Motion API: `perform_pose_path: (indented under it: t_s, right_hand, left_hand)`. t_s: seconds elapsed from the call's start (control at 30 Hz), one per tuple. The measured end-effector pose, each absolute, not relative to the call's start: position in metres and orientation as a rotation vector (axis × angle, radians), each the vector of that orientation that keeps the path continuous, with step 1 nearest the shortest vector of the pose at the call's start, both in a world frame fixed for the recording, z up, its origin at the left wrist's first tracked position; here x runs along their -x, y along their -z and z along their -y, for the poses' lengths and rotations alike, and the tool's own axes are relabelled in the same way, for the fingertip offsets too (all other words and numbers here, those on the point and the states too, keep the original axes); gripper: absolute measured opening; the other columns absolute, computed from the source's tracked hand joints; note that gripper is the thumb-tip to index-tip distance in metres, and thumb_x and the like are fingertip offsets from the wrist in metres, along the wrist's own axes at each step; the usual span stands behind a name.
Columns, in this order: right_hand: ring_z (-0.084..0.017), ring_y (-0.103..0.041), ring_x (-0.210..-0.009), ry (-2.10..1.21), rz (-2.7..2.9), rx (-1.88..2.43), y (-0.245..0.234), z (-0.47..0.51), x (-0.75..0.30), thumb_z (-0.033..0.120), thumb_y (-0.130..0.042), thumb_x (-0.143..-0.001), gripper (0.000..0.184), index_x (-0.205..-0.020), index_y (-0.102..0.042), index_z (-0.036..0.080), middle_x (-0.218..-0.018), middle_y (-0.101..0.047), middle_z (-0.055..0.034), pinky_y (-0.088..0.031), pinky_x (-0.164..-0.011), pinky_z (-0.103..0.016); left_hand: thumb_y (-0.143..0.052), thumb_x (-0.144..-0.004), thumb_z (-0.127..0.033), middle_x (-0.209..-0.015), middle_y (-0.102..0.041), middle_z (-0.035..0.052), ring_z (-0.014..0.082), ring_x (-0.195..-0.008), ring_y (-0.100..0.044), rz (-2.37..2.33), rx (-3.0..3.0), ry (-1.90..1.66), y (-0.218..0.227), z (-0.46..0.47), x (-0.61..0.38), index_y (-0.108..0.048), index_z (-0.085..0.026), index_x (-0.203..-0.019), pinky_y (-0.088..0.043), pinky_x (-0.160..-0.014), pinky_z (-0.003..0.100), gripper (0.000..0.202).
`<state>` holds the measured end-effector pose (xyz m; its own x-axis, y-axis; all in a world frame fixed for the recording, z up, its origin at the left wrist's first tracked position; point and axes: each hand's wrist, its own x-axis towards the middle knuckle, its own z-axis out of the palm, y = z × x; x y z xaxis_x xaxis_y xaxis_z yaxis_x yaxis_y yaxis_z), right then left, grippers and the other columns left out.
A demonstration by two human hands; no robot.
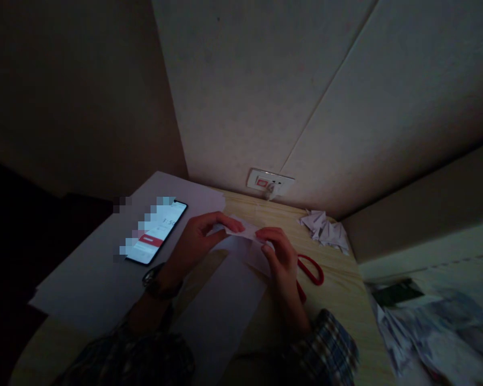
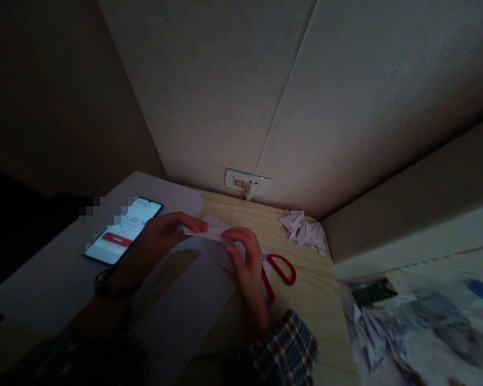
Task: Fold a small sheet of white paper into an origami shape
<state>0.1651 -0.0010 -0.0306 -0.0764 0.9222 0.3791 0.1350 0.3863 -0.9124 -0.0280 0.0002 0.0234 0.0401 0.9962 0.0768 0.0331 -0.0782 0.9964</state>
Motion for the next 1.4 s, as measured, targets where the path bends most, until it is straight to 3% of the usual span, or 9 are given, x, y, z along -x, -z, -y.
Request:
perform_pose_path:
  t_s: [0.13, 0.3, 0.53, 0.67, 0.8, 1.0, 1.17, 1.27, 1.4]
  right_hand:
    - [-0.023, -0.057, -0.114, -0.839, 1.570, 0.951, 0.031, 0.001, -0.167, 0.041, -0.051, -0.094, 0.025, -0.105, -0.069, 0.027, -0.114, -0.065, -0.0056, -0.044, -0.099, -0.042]
    - [-0.026, -0.050, -0.127, -0.853, 1.594, 0.972, 0.034, -0.002, -0.168, 0.044, -0.062, -0.087, 0.031, -0.114, -0.065, 0.030, -0.132, -0.058, -0.0069, -0.041, -0.106, -0.047]
    - [-0.024, -0.049, -0.130, -0.897, 1.610, 0.944, 0.033, -0.001, -0.170, 0.045, -0.052, -0.093, 0.032, -0.120, -0.064, 0.032, -0.135, -0.058, -0.0048, -0.037, -0.111, -0.048]
    - [-0.023, -0.059, -0.119, -0.993, 1.539, 0.987, 0.035, 0.003, -0.169, 0.038, -0.051, -0.093, 0.034, -0.125, -0.061, 0.032, -0.132, -0.062, -0.0050, -0.047, -0.103, -0.044]
    - [-0.024, -0.061, -0.116, -1.056, 1.494, 0.900, 0.036, 0.003, -0.164, 0.038, -0.060, -0.088, 0.049, -0.136, -0.050, 0.031, -0.135, -0.059, -0.0086, -0.054, -0.091, -0.041]
    - [-0.019, -0.064, -0.096, -0.933, 1.306, 0.982, 0.037, 0.001, -0.160, 0.030, -0.067, -0.082, 0.030, -0.111, -0.059, 0.027, -0.112, -0.064, -0.0057, -0.055, -0.079, -0.034]
    - [-0.016, -0.060, -0.082, -0.868, 1.299, 1.062, 0.036, -0.001, -0.161, 0.027, -0.062, -0.085, 0.008, -0.091, -0.062, 0.023, -0.091, -0.064, -0.0016, -0.051, -0.072, -0.029]
    - [-0.015, -0.058, -0.077, -0.869, 1.284, 1.113, 0.037, -0.003, -0.161, 0.028, -0.061, -0.085, 0.007, -0.086, -0.061, 0.021, -0.084, -0.062, 0.0001, -0.048, -0.068, -0.026]
    - [-0.014, -0.057, -0.074, -0.881, 1.270, 1.161, 0.041, -0.006, -0.160, 0.030, -0.062, -0.083, 0.009, -0.086, -0.061, 0.021, -0.081, -0.061, 0.0006, -0.046, -0.066, -0.025]
  left_hand:
    - [-0.060, -0.064, -0.008, -0.080, -0.076, 0.0033, 0.0216, -0.092, -0.068, -1.054, -1.319, -1.296, -0.021, 0.000, 0.029, -0.066, -0.020, -0.064, -0.049, -0.096, 0.037, 0.014]
    - [-0.064, -0.063, -0.007, -0.076, -0.074, 0.0031, 0.0225, -0.093, -0.067, -1.011, -1.318, -1.343, -0.019, 0.000, 0.028, -0.060, -0.021, -0.062, -0.048, -0.096, 0.037, 0.014]
    - [-0.070, -0.071, -0.021, -0.084, -0.074, 0.0027, 0.0200, -0.085, -0.068, -1.214, -1.133, -1.352, -0.019, -0.001, 0.027, -0.066, -0.020, -0.074, -0.054, -0.079, 0.030, 0.005]
    - [-0.071, -0.071, -0.034, -0.082, -0.074, 0.0018, 0.0190, -0.070, -0.068, -1.305, -0.940, -1.355, -0.011, -0.003, 0.030, -0.064, -0.020, -0.088, -0.052, -0.060, 0.027, 0.023]
    - [-0.074, -0.069, -0.039, -0.082, -0.075, 0.0027, 0.0178, -0.064, -0.067, -1.293, -0.889, -1.343, -0.007, -0.005, 0.032, -0.062, -0.018, -0.095, -0.051, -0.057, 0.026, 0.035]
    - [-0.072, -0.069, -0.042, -0.079, -0.073, 0.0032, 0.0202, -0.069, -0.068, -1.309, -1.012, -1.231, -0.007, -0.005, 0.031, -0.063, -0.018, -0.094, -0.052, -0.060, 0.027, 0.036]
    - [-0.065, -0.074, -0.045, -0.078, -0.071, 0.0029, 0.0197, -0.071, -0.065, -1.360, -1.135, -1.178, -0.010, -0.005, 0.027, -0.067, -0.017, -0.094, -0.050, -0.060, 0.026, 0.034]
    - [-0.058, -0.082, -0.052, -0.087, -0.072, 0.0065, 0.0219, -0.078, -0.065, -1.385, -1.196, -1.200, -0.008, -0.003, 0.026, -0.069, -0.017, -0.094, -0.052, -0.066, 0.029, 0.038]
    - [-0.054, -0.084, -0.059, -0.093, -0.071, 0.0093, 0.0239, -0.082, -0.066, -1.221, -1.237, -1.194, 0.000, -0.001, 0.025, -0.065, -0.018, -0.112, -0.055, -0.071, 0.033, 0.052]
